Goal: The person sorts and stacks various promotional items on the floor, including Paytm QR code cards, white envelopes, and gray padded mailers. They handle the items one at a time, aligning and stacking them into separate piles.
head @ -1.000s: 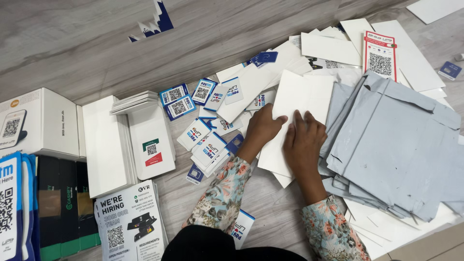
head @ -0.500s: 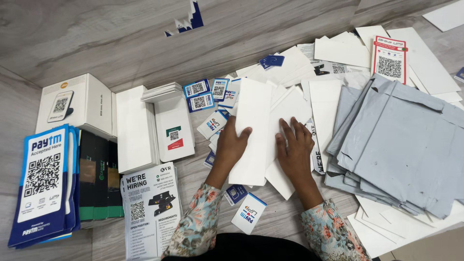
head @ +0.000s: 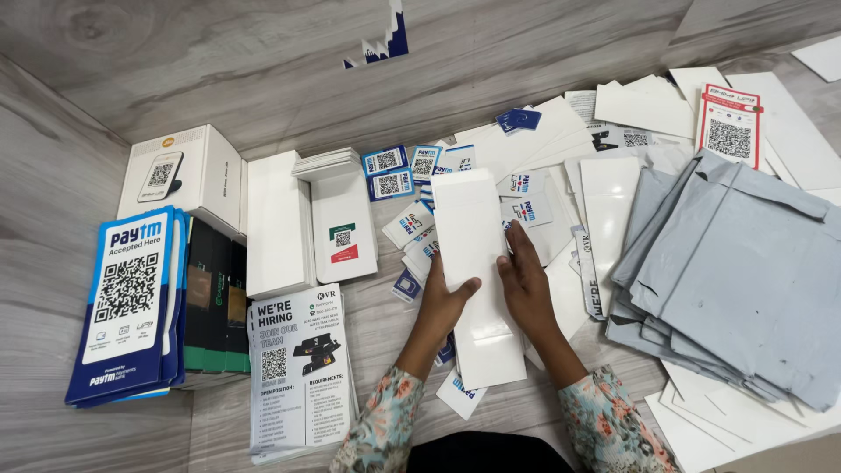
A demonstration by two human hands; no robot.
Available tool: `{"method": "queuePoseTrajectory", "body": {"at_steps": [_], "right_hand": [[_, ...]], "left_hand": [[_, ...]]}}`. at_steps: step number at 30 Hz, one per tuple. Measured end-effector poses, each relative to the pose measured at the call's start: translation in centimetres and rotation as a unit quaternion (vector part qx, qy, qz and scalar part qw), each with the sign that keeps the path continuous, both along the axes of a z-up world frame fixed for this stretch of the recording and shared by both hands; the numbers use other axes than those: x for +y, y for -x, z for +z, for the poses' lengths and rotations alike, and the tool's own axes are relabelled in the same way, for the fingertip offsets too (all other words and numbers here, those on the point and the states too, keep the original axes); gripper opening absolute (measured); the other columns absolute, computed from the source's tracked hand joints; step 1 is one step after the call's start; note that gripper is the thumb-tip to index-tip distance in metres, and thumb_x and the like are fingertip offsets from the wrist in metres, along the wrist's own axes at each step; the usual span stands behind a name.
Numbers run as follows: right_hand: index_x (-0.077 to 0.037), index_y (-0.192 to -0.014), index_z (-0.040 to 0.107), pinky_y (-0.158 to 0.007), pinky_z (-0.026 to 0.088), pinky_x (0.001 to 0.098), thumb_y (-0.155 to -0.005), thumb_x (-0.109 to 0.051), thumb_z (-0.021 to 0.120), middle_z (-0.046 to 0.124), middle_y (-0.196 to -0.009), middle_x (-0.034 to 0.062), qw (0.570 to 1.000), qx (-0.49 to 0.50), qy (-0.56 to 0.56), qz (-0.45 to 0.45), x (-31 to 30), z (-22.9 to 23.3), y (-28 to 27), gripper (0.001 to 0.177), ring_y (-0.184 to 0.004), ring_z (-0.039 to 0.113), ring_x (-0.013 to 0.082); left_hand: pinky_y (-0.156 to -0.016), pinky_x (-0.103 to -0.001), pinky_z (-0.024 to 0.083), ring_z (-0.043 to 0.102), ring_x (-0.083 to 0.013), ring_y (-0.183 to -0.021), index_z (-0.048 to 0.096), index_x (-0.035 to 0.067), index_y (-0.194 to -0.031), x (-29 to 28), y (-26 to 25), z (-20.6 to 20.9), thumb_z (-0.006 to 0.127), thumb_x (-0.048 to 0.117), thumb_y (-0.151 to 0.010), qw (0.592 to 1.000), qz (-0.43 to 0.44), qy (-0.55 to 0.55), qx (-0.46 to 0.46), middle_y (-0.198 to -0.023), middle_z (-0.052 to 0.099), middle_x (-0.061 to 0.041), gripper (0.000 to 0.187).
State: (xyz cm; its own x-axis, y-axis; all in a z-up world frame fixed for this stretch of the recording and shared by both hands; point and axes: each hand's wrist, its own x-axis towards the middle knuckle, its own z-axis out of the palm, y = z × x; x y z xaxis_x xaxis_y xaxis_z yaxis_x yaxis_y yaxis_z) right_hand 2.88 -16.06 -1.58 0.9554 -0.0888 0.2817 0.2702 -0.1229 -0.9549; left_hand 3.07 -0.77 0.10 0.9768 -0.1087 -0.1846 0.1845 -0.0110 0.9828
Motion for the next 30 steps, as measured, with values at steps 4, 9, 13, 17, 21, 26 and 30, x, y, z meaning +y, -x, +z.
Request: {"method": "queuePoseTrajectory", "body": {"at_steps": [4, 9, 13, 17, 21, 26, 30], "right_hand": [[-0.003, -0.155, 0.037, -0.108, 0.047, 0.0345, -0.104, -0.023, 0.052, 0.061, -0.145, 0.0175, 0.987, 0.137, -0.083, 0.017, 0.4, 3.3, 1.6, 0.057, -0.134, 0.058, 0.0249], [0.004, -0.141, 0.053, -0.105, 0.050, 0.0361, -0.113, -0.025, 0.046, 0.066, -0.123, 0.0168, 0.996, 0.014, -0.081, 0.044, 2.5, 5.4, 4.3, 0.041, -0.118, 0.062, 0.0215], [0.000, -0.156, 0.024, -0.106, 0.046, 0.0375, -0.108, -0.026, 0.043, 0.054, -0.137, 0.0160, 0.992, -0.006, -0.103, 0.074, 3.9, 5.0, 4.9, 0.059, -0.126, 0.054, 0.0207], [0.002, -0.156, 0.021, -0.108, 0.045, 0.0382, -0.109, -0.027, 0.044, 0.051, -0.141, 0.0208, 0.996, -0.010, -0.055, 0.072, 4.4, 3.7, 5.7, 0.061, -0.129, 0.052, 0.0245], [0.005, -0.156, 0.011, -0.106, 0.047, 0.0390, -0.106, -0.028, 0.046, 0.047, -0.142, 0.0233, 0.997, -0.004, -0.052, 0.057, 4.6, 2.7, 6.2, 0.069, -0.130, 0.052, 0.0266], [0.005, -0.154, 0.006, -0.089, 0.055, 0.0369, -0.104, -0.027, 0.048, 0.051, -0.132, 0.0235, 0.996, 0.018, -0.057, 0.069, 3.9, 0.4, 5.7, 0.073, -0.112, 0.060, 0.0251], [0.004, -0.144, 0.022, -0.091, 0.057, 0.0365, -0.107, -0.026, 0.046, 0.059, -0.124, 0.0233, 0.996, 0.041, 0.002, 0.076, 4.0, -1.0, 5.6, 0.054, -0.112, 0.065, 0.0246]], "left_hand": [[-0.098, -0.036, 0.057, 0.062, -0.0233, -0.127, 0.022, 0.008, -0.156, 0.8, 2.6, 3.9, 0.069, 0.013, -0.090, 0.997, 0.025, 0.018, -0.070, -0.141, 0.057, -0.017, 0.081], [-0.098, -0.040, 0.058, 0.063, -0.0282, -0.124, 0.022, 0.001, -0.152, 2.0, 5.0, 7.1, 0.071, 0.015, -0.093, 0.981, 0.038, 0.016, -0.189, -0.136, 0.056, -0.022, 0.078], [-0.100, -0.040, 0.056, 0.059, -0.0301, -0.127, 0.014, -0.001, -0.153, 2.4, 5.9, 6.8, 0.071, 0.016, -0.093, 0.974, 0.040, 0.042, -0.221, -0.137, 0.052, -0.025, 0.085], [-0.100, -0.040, 0.055, 0.062, -0.0297, -0.125, 0.017, -0.002, -0.153, 2.4, 6.5, 5.2, 0.070, 0.013, -0.094, 0.977, 0.039, 0.014, -0.208, -0.136, 0.056, -0.025, 0.080], [-0.097, -0.041, 0.057, 0.066, -0.0290, -0.120, 0.023, -0.003, -0.151, 2.3, 7.2, 4.2, 0.065, 0.010, -0.095, 0.979, 0.027, 0.011, -0.200, -0.132, 0.060, -0.024, 0.071], [-0.095, -0.040, 0.057, 0.065, -0.0292, -0.119, 0.028, -0.003, -0.149, 3.2, 7.4, 2.5, 0.061, 0.015, -0.099, 0.983, -0.007, -0.011, -0.184, -0.132, 0.057, -0.023, 0.062], [-0.093, -0.039, 0.057, 0.067, -0.0266, -0.117, 0.035, 0.000, -0.144, 3.5, 6.8, 1.6, 0.056, 0.025, -0.102, 0.990, 0.004, -0.012, -0.142, -0.127, 0.063, -0.022, 0.053]]}}
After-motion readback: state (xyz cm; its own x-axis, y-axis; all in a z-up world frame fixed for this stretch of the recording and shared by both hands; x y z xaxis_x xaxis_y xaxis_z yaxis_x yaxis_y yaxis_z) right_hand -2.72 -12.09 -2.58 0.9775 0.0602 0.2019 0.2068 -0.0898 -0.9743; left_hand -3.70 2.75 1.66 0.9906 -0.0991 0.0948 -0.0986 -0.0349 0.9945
